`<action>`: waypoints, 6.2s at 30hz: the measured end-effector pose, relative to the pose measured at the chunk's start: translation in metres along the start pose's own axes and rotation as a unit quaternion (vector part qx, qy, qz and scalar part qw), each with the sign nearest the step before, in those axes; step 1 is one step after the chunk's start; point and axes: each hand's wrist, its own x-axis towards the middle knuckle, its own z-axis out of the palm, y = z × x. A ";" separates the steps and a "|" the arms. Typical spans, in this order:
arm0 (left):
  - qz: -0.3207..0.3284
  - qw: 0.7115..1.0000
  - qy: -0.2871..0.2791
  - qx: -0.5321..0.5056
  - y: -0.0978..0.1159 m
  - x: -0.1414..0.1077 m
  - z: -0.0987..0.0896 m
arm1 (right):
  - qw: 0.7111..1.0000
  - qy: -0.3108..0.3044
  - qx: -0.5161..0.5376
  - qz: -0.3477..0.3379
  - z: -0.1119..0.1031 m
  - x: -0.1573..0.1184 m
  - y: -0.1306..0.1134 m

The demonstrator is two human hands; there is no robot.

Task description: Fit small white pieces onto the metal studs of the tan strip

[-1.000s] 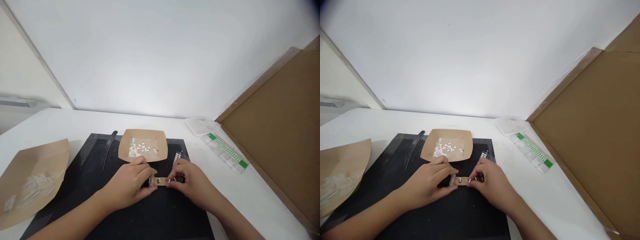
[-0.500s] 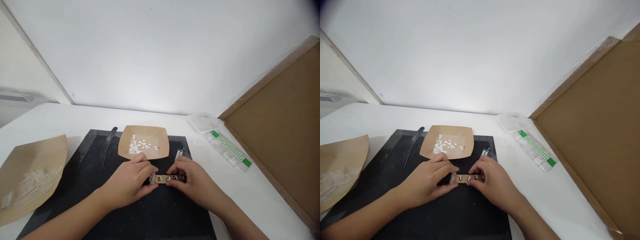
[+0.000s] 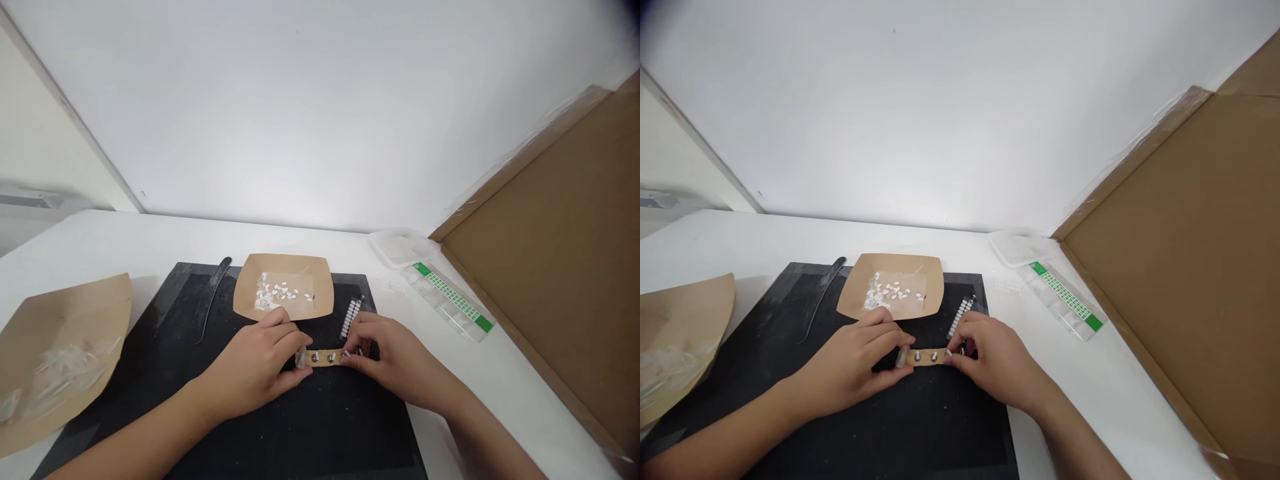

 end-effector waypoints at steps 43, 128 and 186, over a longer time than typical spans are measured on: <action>-0.010 0.929 0.164 -0.331 0.029 0.006 -0.011 | 0.845 -0.068 0.524 -0.076 0.042 -0.013 -0.030; -0.087 0.925 -0.059 -0.366 0.035 0.000 -0.026 | 0.932 -0.069 0.315 -0.163 0.044 -0.016 -0.034; 0.064 0.953 0.180 -0.235 0.035 0.002 -0.018 | 0.879 -0.163 0.429 -0.129 0.042 -0.017 -0.025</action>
